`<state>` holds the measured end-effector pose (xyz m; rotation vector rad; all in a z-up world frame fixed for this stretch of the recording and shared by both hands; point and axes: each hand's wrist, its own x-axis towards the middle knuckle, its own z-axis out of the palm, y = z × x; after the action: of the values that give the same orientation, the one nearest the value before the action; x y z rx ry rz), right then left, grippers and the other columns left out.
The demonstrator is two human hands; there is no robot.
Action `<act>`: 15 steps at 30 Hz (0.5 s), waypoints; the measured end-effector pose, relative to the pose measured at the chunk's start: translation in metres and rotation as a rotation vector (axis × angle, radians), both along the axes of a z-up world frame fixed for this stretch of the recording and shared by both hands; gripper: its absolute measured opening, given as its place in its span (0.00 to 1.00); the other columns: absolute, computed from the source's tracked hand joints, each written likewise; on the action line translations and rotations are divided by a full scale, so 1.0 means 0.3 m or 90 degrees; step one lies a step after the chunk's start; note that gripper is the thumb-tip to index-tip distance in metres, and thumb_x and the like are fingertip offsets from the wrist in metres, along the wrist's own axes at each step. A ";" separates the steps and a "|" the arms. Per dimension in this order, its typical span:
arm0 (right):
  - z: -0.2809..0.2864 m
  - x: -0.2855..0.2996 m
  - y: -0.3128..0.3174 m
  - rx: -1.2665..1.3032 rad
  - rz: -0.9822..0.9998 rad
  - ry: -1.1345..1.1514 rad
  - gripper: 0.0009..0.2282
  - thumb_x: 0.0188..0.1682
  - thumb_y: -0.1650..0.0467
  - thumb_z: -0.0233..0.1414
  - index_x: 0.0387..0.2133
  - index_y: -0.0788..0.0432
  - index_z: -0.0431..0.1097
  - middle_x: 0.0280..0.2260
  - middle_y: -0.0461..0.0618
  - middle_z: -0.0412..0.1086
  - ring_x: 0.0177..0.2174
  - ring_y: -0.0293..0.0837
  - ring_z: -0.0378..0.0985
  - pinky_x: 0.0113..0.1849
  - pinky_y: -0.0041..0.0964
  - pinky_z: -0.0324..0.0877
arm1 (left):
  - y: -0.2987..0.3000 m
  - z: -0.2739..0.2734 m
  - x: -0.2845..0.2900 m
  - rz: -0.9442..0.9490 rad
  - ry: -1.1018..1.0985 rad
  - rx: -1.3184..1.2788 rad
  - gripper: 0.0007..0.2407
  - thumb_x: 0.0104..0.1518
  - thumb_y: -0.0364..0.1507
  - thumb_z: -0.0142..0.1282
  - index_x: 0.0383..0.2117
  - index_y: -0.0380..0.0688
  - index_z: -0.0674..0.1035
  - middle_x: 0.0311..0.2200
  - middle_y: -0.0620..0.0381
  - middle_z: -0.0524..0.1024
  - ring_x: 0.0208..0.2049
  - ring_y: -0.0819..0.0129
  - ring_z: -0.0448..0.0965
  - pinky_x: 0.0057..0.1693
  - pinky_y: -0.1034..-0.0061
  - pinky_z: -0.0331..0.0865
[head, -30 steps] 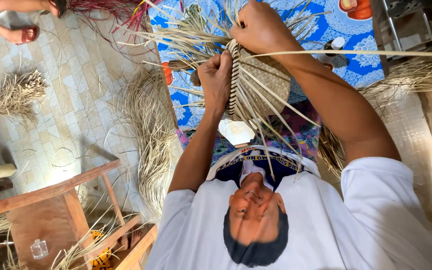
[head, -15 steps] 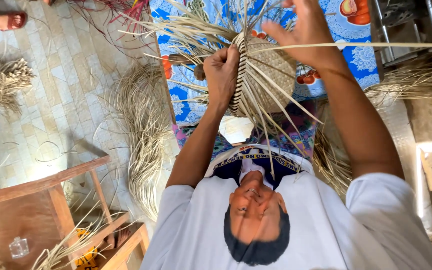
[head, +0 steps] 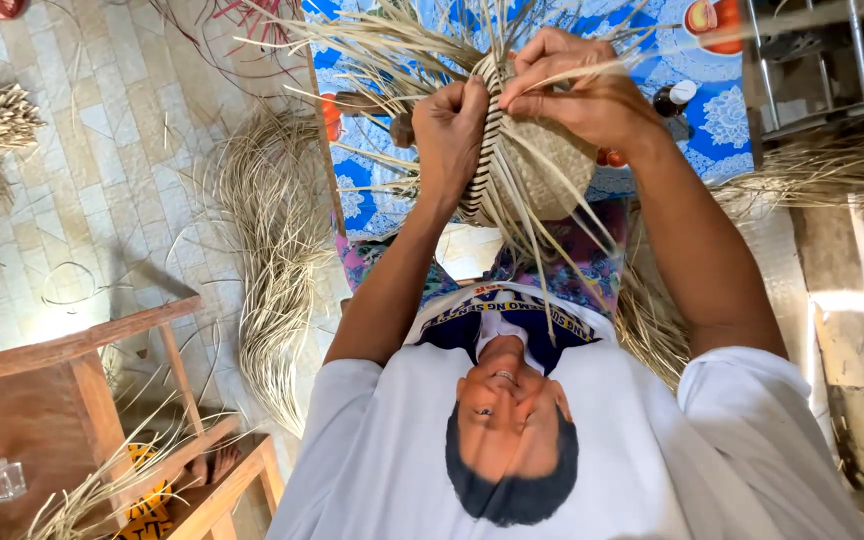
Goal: Weaving a hat from dried plant fibers on a table
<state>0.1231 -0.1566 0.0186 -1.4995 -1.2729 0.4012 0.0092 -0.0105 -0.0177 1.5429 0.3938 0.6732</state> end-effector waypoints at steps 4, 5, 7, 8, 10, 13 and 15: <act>0.026 0.007 -0.038 -0.036 -0.027 -0.058 0.05 0.55 0.76 0.64 0.43 0.58 0.79 0.43 0.51 0.68 0.48 0.47 0.72 0.55 0.44 0.69 | 0.001 -0.005 0.000 -0.004 -0.008 0.010 0.19 0.61 0.29 0.50 0.14 0.53 0.56 0.14 0.66 0.50 0.20 0.78 0.47 0.32 0.74 0.53; 0.050 -0.001 -0.059 -0.087 -0.007 -0.059 0.17 0.50 0.76 0.62 0.52 0.59 0.71 0.50 0.55 0.64 0.54 0.51 0.66 0.59 0.48 0.62 | 0.003 -0.010 0.002 0.002 -0.008 0.014 0.19 0.61 0.29 0.50 0.14 0.53 0.56 0.14 0.67 0.50 0.20 0.78 0.47 0.33 0.75 0.51; 0.092 -0.041 -0.084 -0.139 0.016 -0.061 0.29 0.44 0.76 0.61 0.62 0.59 0.64 0.57 0.59 0.60 0.61 0.56 0.60 0.63 0.52 0.54 | 0.002 -0.009 0.000 0.009 -0.007 0.016 0.19 0.61 0.30 0.51 0.14 0.54 0.56 0.14 0.68 0.50 0.20 0.78 0.48 0.33 0.75 0.49; 0.111 -0.073 -0.090 -0.287 -0.023 -0.042 0.41 0.38 0.71 0.65 0.67 0.53 0.51 0.64 0.56 0.48 0.64 0.58 0.50 0.63 0.58 0.50 | 0.001 -0.003 -0.003 0.004 -0.002 0.018 0.19 0.62 0.30 0.50 0.14 0.54 0.56 0.14 0.67 0.50 0.20 0.78 0.48 0.32 0.75 0.50; 0.114 -0.120 -0.090 -0.437 -0.061 -0.023 0.55 0.31 0.66 0.70 0.73 0.47 0.39 0.71 0.53 0.36 0.67 0.59 0.40 0.63 0.65 0.45 | 0.000 0.001 -0.005 -0.001 0.004 0.017 0.18 0.62 0.30 0.49 0.14 0.54 0.57 0.13 0.67 0.51 0.19 0.78 0.48 0.32 0.75 0.50; 0.079 -0.155 -0.064 -0.488 -0.143 -0.129 0.55 0.33 0.57 0.68 0.72 0.48 0.35 0.72 0.59 0.36 0.68 0.66 0.36 0.65 0.60 0.34 | -0.003 -0.002 -0.007 0.000 -0.007 0.018 0.19 0.61 0.30 0.50 0.13 0.54 0.56 0.13 0.68 0.51 0.19 0.78 0.48 0.32 0.75 0.53; 0.080 -0.154 -0.028 -0.511 -0.170 -0.104 0.54 0.45 0.46 0.59 0.70 0.47 0.21 0.71 0.66 0.43 0.67 0.76 0.32 0.64 0.70 0.35 | 0.000 0.005 -0.005 -0.008 -0.020 0.017 0.18 0.62 0.29 0.49 0.13 0.54 0.57 0.13 0.68 0.51 0.19 0.79 0.48 0.33 0.77 0.57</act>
<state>0.0768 -0.1650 0.0425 -2.3864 -1.0531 0.6684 0.0078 -0.0106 -0.0161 1.5579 0.3527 0.6943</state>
